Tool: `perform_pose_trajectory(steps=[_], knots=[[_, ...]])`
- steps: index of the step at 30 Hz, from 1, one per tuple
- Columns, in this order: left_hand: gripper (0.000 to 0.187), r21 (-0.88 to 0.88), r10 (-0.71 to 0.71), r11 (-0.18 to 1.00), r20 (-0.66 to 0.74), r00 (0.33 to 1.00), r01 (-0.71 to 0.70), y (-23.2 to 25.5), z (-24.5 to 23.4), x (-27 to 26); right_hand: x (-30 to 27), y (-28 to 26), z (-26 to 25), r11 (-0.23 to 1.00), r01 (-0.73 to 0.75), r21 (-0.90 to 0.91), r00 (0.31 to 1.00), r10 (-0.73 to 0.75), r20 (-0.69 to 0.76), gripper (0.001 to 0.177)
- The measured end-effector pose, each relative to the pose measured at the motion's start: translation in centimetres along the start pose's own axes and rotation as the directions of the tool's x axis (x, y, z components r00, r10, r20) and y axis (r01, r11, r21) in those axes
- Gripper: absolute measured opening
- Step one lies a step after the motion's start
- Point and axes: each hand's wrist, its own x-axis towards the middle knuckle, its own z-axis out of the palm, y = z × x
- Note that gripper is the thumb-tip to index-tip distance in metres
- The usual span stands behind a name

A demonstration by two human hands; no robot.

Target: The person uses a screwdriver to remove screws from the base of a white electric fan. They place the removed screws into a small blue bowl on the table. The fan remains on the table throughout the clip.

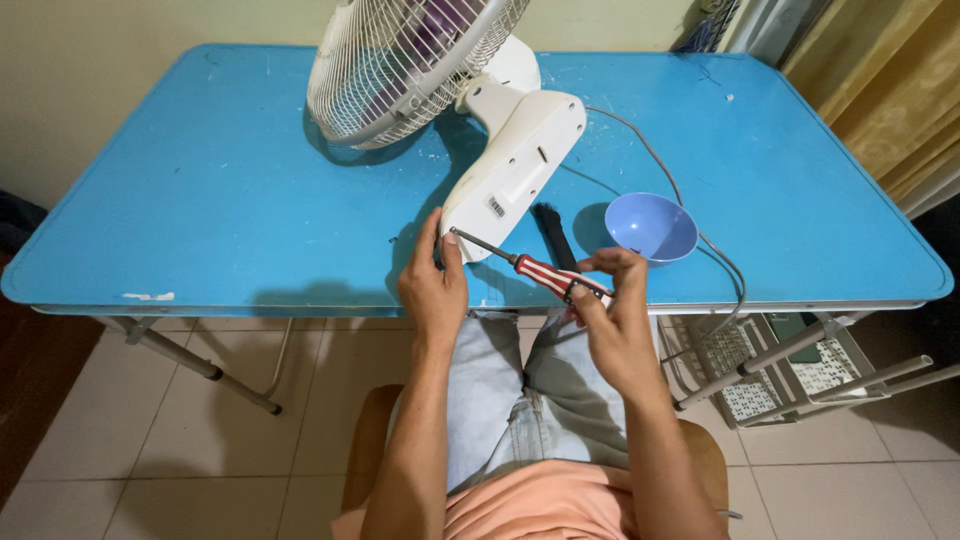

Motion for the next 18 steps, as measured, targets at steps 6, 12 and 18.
perform_pose_trajectory(steps=[6, 12, 18], knots=[[0.037, -0.019, 0.001, 1.000, 0.014, 1.000, -0.001, -0.1, -0.1, 0.1, -0.5, -0.2, -0.2, 0.999, -0.014, 0.046, 0.998, 0.011, 0.059, 0.038], [0.037, -0.016, -0.029, 0.999, 0.027, 0.999, 0.029, -0.2, -0.2, 0.1, -0.4, -0.9, 0.7, 0.985, -0.137, -0.103, 0.990, 0.132, -0.057, 0.029], [0.036, -0.035, 0.027, 0.999, 0.017, 0.999, -0.026, 0.0, -0.4, 0.2, -0.7, -1.7, 0.4, 0.979, -0.178, -0.104, 0.984, 0.179, 0.003, 0.037]])
